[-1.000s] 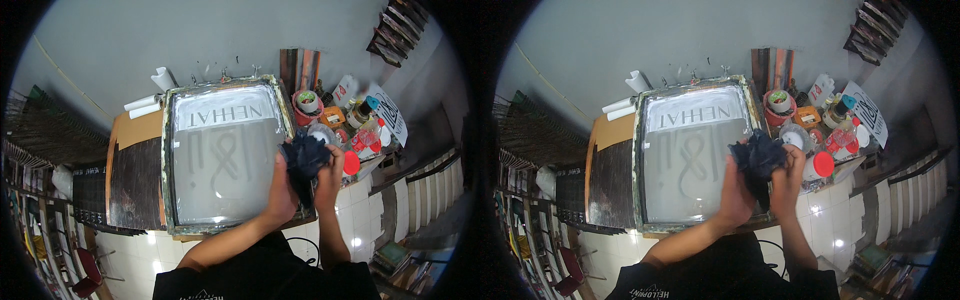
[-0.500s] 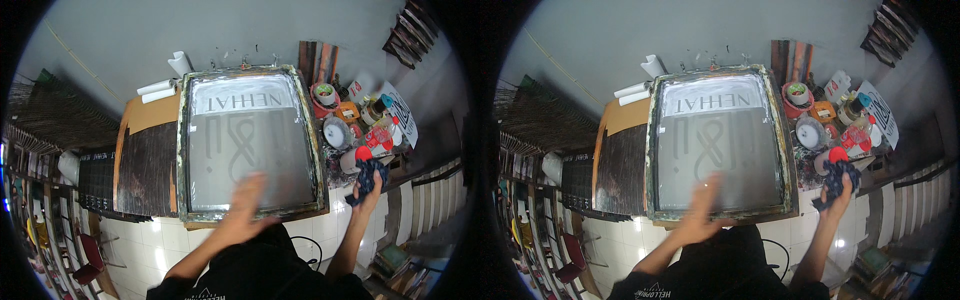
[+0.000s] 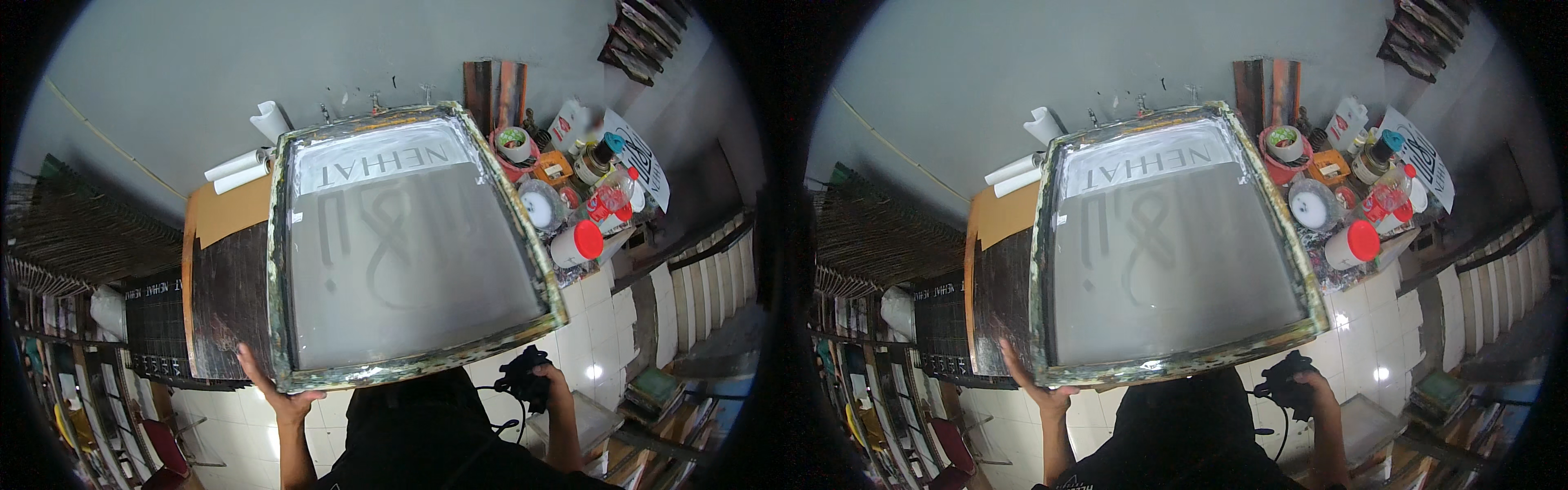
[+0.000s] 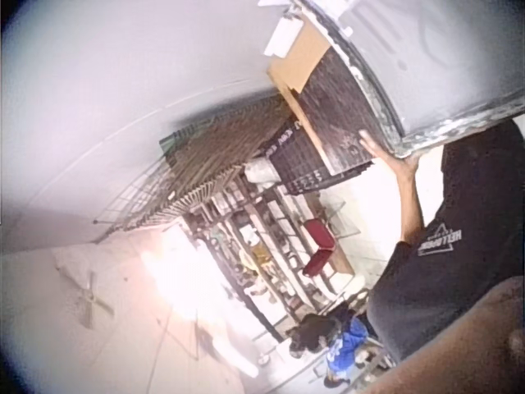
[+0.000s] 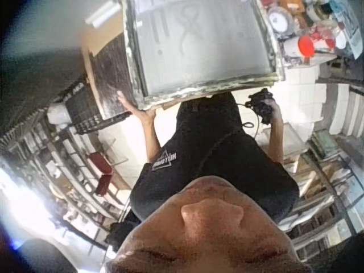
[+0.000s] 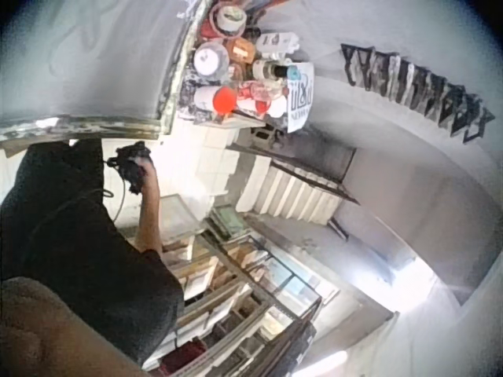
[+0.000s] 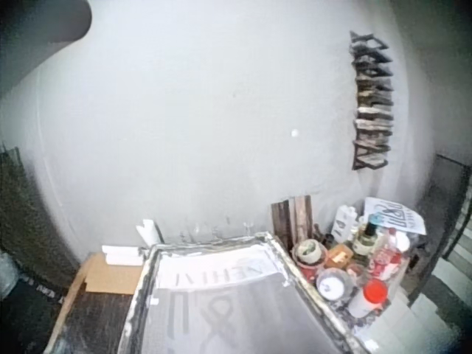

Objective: The person uses a utility knife and a cloth to remove tape and residue from the edges of a screen printing frame.

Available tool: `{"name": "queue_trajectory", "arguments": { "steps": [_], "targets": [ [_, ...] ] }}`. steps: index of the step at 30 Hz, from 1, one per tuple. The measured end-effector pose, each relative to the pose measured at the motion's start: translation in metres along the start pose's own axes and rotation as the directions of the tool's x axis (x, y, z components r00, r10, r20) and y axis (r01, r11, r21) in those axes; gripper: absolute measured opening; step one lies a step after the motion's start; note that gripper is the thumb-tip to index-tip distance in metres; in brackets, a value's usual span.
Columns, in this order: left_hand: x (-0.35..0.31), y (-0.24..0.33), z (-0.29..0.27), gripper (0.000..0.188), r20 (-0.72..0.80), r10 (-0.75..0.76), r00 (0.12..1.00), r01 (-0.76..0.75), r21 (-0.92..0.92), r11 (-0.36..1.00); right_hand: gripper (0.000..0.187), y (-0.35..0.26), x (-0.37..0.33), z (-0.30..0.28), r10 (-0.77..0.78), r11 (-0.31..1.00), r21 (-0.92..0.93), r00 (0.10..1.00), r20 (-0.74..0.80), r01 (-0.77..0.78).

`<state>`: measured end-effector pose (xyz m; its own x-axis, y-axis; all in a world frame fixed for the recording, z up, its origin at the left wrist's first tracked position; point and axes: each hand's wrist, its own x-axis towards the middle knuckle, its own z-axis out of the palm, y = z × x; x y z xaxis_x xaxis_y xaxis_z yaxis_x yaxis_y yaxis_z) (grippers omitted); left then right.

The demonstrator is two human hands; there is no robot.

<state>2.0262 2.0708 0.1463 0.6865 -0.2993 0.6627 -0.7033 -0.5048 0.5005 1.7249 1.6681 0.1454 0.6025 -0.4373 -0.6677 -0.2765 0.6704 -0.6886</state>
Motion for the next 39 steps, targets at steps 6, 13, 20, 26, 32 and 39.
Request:
{"name": "queue_trajectory", "arguments": {
  "steps": [6, 13, 20, 26, 32, 39],
  "targets": [
    [0.091, 0.044, -0.003, 0.127, -0.302, -0.045, 0.952, -0.001, -0.15, 0.989, 0.061, -0.028, 0.099, 0.098, -0.128, 0.958, 0.283, 0.949, 0.288, 0.043],
    [0.09, 0.055, -0.009, 0.137, -0.269, -0.275, 0.923, 0.192, -0.297, 0.935, 0.059, -0.045, 0.231, 0.188, -0.169, 0.883, 0.467, 0.96, 0.224, 0.047],
    [0.101, 0.075, -0.009, 0.14, -0.226, -0.42, 0.879, 0.324, -0.362, 0.874, 0.057, -0.029, 0.261, 0.185, -0.139, 0.857, 0.512, 0.984, 0.114, 0.061],
    [0.093, 0.073, -0.003, 0.138, -0.285, -0.397, 0.872, 0.31, -0.305, 0.9, 0.056, -0.025, 0.264, 0.179, -0.136, 0.848, 0.524, 0.988, 0.074, 0.077],
    [0.091, 0.067, 0.0, 0.135, -0.285, -0.354, 0.891, 0.282, -0.264, 0.922, 0.054, -0.027, 0.262, 0.168, -0.146, 0.83, 0.549, 0.989, 0.037, 0.103],
    [0.091, 0.064, -0.003, 0.126, -0.273, -0.319, 0.908, 0.261, -0.229, 0.938, 0.052, -0.022, 0.26, 0.163, -0.171, 0.8, 0.586, 0.985, 0.012, 0.131]
  ]
}}
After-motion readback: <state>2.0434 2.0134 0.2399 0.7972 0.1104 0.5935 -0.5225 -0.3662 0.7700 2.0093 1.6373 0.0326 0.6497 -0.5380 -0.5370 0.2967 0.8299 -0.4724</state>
